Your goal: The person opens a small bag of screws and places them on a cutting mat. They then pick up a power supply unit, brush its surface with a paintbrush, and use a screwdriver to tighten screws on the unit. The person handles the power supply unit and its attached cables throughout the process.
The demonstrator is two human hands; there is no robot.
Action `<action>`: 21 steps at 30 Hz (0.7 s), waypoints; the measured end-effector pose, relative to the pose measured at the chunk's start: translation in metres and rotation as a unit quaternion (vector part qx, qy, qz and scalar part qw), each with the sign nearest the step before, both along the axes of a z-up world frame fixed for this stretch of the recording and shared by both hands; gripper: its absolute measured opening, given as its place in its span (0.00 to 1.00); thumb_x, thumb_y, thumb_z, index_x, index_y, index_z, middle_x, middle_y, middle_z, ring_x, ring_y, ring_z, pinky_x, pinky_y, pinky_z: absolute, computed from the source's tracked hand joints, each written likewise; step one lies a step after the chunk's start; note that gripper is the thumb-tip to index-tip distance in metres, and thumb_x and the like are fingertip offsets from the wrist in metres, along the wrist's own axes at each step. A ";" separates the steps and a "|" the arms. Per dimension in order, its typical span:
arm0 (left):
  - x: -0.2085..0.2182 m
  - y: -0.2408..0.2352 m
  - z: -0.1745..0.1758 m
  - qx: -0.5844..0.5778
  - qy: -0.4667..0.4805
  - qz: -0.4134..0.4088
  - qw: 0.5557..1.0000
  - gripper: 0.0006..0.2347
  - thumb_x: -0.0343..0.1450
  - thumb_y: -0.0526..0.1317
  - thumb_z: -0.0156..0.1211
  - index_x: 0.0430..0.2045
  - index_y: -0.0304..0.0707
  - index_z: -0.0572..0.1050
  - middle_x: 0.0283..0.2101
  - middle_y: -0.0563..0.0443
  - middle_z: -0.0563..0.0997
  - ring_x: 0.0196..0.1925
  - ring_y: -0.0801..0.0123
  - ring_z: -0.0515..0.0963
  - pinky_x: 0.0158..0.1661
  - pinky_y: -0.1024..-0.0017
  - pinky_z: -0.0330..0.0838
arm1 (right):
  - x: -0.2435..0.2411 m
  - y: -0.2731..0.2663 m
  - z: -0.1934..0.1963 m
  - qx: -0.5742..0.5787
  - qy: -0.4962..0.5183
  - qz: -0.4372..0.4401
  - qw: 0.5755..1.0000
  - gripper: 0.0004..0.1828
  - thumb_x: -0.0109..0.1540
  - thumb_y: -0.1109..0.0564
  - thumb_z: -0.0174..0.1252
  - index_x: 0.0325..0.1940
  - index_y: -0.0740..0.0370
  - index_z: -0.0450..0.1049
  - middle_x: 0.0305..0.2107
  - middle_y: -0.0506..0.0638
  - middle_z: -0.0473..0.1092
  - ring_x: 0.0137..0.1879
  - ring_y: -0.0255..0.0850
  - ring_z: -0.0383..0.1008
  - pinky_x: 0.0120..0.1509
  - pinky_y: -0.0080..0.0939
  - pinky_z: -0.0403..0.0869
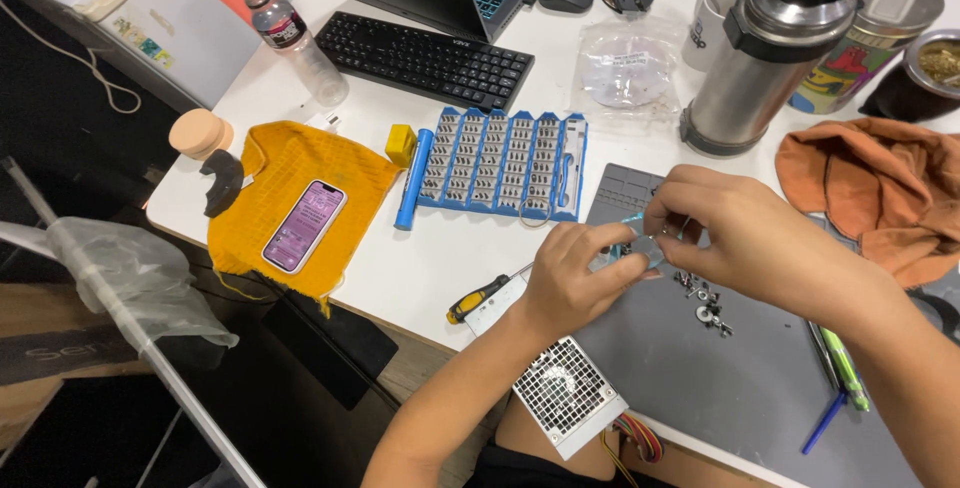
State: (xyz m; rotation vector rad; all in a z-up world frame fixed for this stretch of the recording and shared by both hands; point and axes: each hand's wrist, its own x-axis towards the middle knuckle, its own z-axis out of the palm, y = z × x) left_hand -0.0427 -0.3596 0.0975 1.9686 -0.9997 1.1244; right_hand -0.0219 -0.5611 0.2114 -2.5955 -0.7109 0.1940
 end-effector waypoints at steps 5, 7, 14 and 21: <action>0.000 0.002 -0.003 -0.008 0.004 -0.003 1.000 0.07 0.77 0.43 0.69 0.40 0.46 0.77 0.50 0.46 0.78 0.37 0.59 0.78 0.37 0.62 0.71 | -0.002 -0.001 -0.005 0.012 -0.038 0.027 0.999 0.07 0.62 0.56 0.61 0.44 0.52 0.81 0.38 0.43 0.75 0.39 0.42 0.77 0.44 0.43 0.73; 0.000 0.003 -0.002 -0.008 0.005 -0.004 1.000 0.06 0.76 0.43 0.68 0.40 0.46 0.77 0.49 0.45 0.78 0.37 0.58 0.79 0.37 0.62 0.71 | -0.004 0.000 -0.006 0.026 -0.058 0.042 0.997 0.09 0.62 0.57 0.60 0.46 0.54 0.81 0.39 0.45 0.75 0.39 0.44 0.77 0.45 0.44 0.73; 0.002 0.007 -0.004 0.008 0.029 -0.008 1.000 0.07 0.76 0.43 0.67 0.40 0.43 0.77 0.48 0.44 0.78 0.42 0.54 0.80 0.40 0.58 0.71 | -0.023 -0.013 0.006 0.170 -0.139 0.050 0.974 0.04 0.66 0.62 0.61 0.45 0.62 0.80 0.37 0.50 0.75 0.42 0.43 0.78 0.47 0.41 0.74; 0.009 0.014 -0.014 -0.040 0.040 -0.006 0.998 0.10 0.72 0.35 0.75 0.40 0.34 0.78 0.48 0.39 0.77 0.47 0.53 0.81 0.44 0.61 0.80 | -0.049 -0.082 -0.085 0.116 -0.003 -0.143 0.983 0.16 0.61 0.48 0.68 0.49 0.56 0.82 0.37 0.47 0.78 0.38 0.37 0.78 0.46 0.37 0.77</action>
